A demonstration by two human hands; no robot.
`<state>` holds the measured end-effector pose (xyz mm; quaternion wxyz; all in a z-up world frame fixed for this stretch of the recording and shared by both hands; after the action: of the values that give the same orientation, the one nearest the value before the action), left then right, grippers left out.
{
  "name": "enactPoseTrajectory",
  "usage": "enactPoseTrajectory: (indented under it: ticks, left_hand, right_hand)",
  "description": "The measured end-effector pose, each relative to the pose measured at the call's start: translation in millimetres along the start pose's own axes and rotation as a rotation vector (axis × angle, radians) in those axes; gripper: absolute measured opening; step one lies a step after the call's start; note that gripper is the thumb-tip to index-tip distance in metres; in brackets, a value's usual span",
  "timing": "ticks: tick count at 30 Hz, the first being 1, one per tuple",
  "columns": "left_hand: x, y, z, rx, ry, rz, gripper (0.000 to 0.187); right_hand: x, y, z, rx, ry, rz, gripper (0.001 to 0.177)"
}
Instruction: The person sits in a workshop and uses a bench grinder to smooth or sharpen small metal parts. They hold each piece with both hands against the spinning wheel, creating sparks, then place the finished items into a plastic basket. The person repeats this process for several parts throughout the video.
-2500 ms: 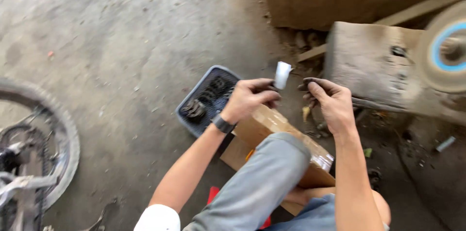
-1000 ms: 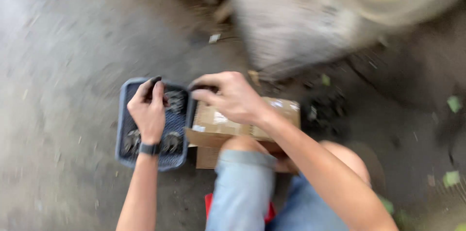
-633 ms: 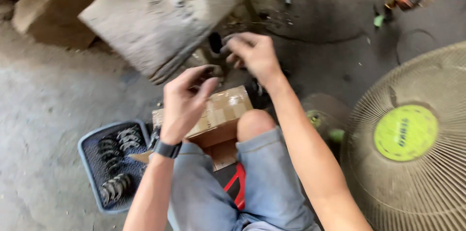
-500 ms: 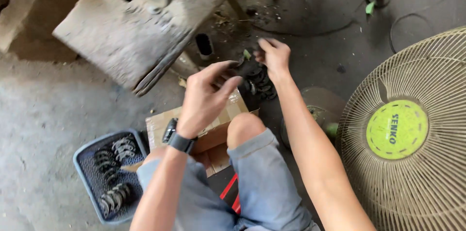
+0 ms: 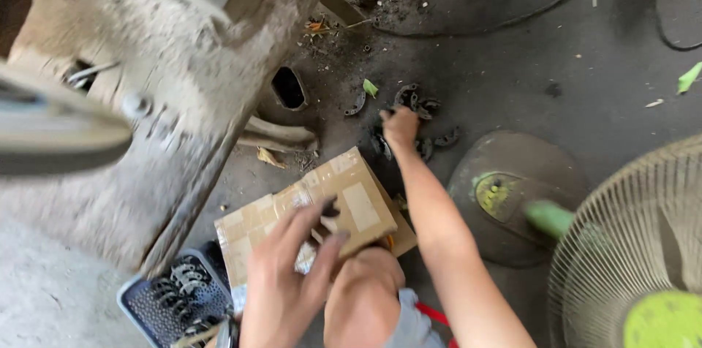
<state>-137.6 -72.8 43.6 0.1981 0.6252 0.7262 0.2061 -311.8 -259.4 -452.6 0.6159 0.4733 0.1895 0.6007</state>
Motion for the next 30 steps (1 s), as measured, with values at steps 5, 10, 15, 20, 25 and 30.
enactPoseTrajectory:
  ticks: [5,10,15,20,25,30]
  left_hand:
    - [0,-9,24,-0.044,0.063,0.044,0.046]
    - [6,-13,45,-0.026,0.147,0.065,0.047]
    - [11,-13,41,-0.059,0.060,0.068,0.046]
    - [11,-13,36,-0.087,0.072,0.089,0.047]
    - [11,-8,32,-0.092,0.101,0.062,0.048]
    - [8,-6,32,-0.072,0.119,0.069,0.049]
  right_hand:
    - [-3,-64,42,-0.046,-0.182,0.143,0.050]
    - [-21,-96,30,-0.066,-0.284,0.169,0.038]
    - [-12,-66,-8,-0.337,-0.360,0.334,0.028]
    - [12,13,-43,-0.207,-0.165,0.299,0.027]
    - [6,41,-81,-0.284,-0.352,0.154,0.027]
    - [-5,67,-64,-0.101,-0.175,-0.144,0.045]
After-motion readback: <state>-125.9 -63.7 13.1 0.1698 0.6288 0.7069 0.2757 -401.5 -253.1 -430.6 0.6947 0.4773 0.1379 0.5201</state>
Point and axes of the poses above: each hand's wrist, its own x-axis away from the middle knuckle, its own y-axis out of the back of the hand, z = x × y, the point moved 6 cm from there along -x, towards the middle knuckle, and after that the axes turned 13 degrees about -y, right-handed, at the moved point
